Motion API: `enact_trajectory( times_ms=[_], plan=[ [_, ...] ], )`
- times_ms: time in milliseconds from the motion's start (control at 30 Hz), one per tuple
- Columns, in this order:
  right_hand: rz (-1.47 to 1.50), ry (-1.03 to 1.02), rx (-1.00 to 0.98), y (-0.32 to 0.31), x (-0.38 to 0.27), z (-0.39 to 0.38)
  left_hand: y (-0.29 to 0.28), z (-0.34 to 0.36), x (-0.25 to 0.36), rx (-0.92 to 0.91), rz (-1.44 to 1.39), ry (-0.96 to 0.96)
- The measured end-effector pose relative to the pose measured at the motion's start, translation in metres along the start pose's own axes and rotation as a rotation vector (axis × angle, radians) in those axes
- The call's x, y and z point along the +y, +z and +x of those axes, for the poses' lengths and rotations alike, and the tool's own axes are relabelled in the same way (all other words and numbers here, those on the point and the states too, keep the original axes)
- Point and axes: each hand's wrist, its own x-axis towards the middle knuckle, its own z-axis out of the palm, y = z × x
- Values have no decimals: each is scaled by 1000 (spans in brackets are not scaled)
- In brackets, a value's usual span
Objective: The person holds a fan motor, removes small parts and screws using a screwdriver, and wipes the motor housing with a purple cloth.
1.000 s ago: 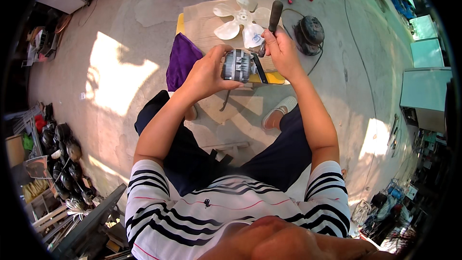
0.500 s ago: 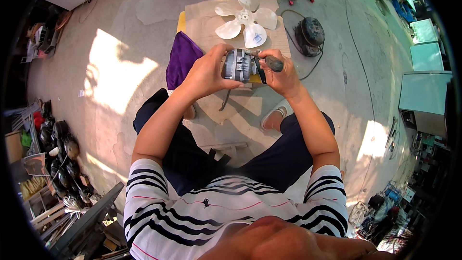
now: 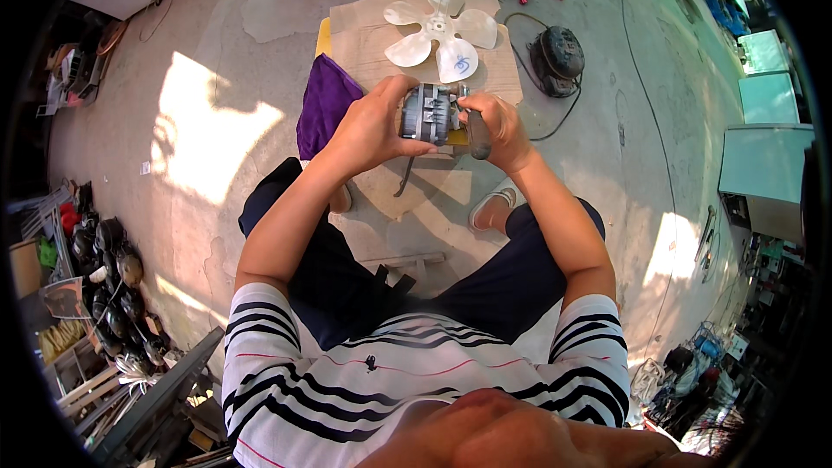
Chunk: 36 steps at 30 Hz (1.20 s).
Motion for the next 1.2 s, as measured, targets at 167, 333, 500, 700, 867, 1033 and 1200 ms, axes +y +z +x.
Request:
enact_trajectory(
  times_ms=[167, 333, 500, 700, 867, 1033, 1200],
  plan=[
    [140, 211, 4, -3, -2, 19, 1, 0, -2, 10, 16, 15],
    [336, 655, -94, -18, -8, 55, 3, 0, -2, 20, 17, 26],
    [520, 870, -160, -10, 24, 59, 5, -1, -2, 33, 18, 13],
    [877, 1167, -229, -7, 41, 63, 8, 0, -4, 43, 25, 22],
    [731, 1055, -159, -4, 28, 64, 4, 0, -1, 30, 19, 0],
    [376, 751, -89, -29, -6, 58, 8, -2, -4, 65, -35, 27],
    [152, 415, -26, -22, -13, 38, 8, -2, -6, 57, -53, 26]
  ],
)
